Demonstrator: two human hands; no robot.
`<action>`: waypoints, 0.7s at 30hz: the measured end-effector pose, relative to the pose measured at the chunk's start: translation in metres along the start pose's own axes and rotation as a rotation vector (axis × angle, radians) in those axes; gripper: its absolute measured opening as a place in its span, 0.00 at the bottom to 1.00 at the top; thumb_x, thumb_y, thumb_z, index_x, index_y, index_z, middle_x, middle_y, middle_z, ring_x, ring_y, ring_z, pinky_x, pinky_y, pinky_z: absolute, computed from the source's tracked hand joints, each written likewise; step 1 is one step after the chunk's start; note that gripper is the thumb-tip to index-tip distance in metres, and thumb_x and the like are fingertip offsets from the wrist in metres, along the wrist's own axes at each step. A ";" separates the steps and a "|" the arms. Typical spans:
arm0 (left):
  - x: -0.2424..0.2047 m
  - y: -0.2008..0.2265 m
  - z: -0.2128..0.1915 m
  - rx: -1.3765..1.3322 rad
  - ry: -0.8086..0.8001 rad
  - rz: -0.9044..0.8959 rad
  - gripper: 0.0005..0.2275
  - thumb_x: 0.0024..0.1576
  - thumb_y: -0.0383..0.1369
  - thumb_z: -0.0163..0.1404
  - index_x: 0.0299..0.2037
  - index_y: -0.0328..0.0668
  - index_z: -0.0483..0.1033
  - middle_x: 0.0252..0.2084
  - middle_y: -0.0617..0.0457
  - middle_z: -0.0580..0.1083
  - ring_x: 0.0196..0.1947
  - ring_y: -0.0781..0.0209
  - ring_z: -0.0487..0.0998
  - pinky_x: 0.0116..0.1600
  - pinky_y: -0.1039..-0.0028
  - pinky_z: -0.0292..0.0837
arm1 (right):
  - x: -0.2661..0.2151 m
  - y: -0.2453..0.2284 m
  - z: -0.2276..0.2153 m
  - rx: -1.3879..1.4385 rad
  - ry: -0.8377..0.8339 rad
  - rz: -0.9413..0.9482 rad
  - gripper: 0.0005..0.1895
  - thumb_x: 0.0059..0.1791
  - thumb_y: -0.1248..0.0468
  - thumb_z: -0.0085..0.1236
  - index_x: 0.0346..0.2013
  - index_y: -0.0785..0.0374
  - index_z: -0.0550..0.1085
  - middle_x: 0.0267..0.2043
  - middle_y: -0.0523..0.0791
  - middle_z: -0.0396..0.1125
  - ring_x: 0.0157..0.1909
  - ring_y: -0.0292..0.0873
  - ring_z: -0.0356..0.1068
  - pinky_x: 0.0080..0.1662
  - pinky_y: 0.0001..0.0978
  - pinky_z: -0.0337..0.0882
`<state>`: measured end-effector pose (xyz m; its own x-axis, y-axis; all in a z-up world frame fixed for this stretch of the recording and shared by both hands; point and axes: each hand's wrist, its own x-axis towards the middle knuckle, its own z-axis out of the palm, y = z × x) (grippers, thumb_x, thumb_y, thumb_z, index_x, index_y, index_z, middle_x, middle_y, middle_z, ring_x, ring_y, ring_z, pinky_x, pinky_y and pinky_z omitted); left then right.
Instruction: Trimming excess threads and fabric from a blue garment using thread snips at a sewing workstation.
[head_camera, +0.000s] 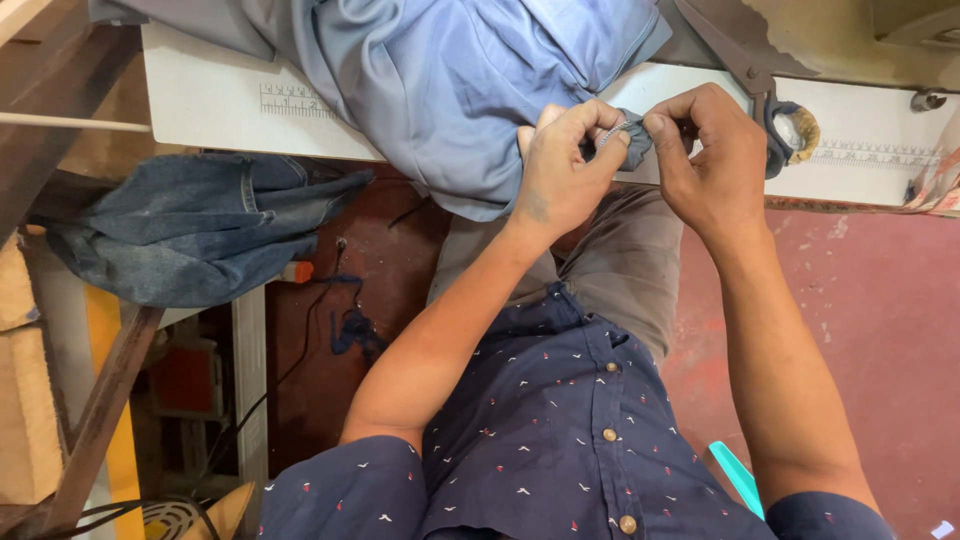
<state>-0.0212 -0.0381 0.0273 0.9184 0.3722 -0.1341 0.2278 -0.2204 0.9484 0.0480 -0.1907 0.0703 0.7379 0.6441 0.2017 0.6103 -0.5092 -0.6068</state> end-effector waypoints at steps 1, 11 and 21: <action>-0.001 -0.001 0.000 -0.007 0.013 0.012 0.08 0.54 0.43 0.46 0.36 0.59 0.77 0.27 0.74 0.69 0.37 0.67 0.69 0.53 0.69 0.50 | 0.000 0.000 0.002 -0.007 0.022 -0.015 0.06 0.61 0.72 0.55 0.39 0.66 0.72 0.37 0.45 0.66 0.37 0.43 0.62 0.41 0.36 0.62; -0.028 0.006 0.003 0.304 0.162 0.360 0.13 0.64 0.31 0.42 0.56 0.60 0.74 0.35 0.61 0.70 0.41 0.50 0.70 0.46 0.58 0.58 | -0.006 -0.007 0.006 0.168 0.087 0.080 0.15 0.56 0.64 0.63 0.53 0.68 0.73 0.50 0.50 0.67 0.52 0.46 0.68 0.50 0.36 0.70; -0.018 0.022 0.008 0.108 0.373 0.340 0.02 0.57 0.33 0.50 0.38 0.53 0.73 0.37 0.57 0.63 0.38 0.55 0.70 0.45 0.63 0.67 | -0.001 -0.023 0.006 -0.021 0.129 -0.075 0.12 0.53 0.77 0.55 0.51 0.71 0.75 0.49 0.52 0.72 0.50 0.50 0.70 0.50 0.37 0.70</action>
<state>-0.0296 -0.0570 0.0480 0.7727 0.5555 0.3072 -0.0135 -0.4694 0.8829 0.0312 -0.1766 0.0797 0.7201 0.6029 0.3435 0.6699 -0.4751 -0.5706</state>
